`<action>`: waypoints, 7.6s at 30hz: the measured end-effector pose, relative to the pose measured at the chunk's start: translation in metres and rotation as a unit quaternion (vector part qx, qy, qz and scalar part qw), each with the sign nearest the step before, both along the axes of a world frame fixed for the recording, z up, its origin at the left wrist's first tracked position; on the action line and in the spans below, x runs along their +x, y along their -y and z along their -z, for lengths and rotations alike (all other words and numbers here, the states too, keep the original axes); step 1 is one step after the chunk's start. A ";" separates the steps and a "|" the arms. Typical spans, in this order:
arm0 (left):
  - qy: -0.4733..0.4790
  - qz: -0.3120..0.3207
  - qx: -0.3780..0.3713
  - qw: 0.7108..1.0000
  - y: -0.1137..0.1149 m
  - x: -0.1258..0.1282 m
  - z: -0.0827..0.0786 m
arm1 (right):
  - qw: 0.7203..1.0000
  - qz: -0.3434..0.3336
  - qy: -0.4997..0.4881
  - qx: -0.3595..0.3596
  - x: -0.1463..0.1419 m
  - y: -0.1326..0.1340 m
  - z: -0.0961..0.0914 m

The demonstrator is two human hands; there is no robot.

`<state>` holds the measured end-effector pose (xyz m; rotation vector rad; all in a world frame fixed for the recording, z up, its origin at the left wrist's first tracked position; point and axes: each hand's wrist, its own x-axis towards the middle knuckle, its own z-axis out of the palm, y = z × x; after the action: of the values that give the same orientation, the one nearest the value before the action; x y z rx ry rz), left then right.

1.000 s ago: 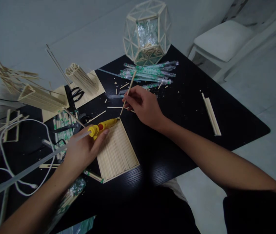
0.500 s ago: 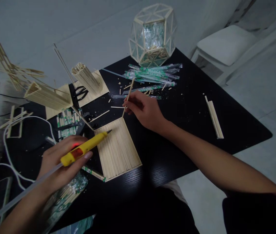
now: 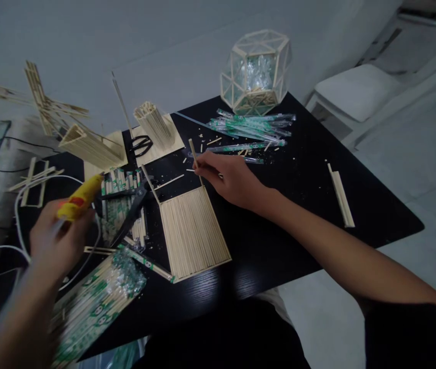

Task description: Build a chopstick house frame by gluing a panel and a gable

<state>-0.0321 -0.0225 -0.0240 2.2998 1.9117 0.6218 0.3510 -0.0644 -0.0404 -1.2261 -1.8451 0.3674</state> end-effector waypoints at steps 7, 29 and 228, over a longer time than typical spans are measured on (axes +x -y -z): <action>-0.100 0.100 -0.061 0.988 -0.015 0.025 -0.001 | 0.993 -0.078 0.085 0.006 -0.011 -0.007 -0.014; 0.079 0.295 0.018 0.952 -0.013 0.110 -0.071 | 0.989 -0.096 0.109 -0.010 -0.025 -0.020 -0.010; 0.180 0.329 0.049 0.926 -0.021 0.123 -0.051 | 0.981 -0.119 0.076 -0.131 -0.045 -0.040 -0.065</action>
<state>0.0908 -0.0015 0.0273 2.4470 0.8854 0.9604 0.3061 -0.0240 0.0250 -1.2367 -2.1343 0.6839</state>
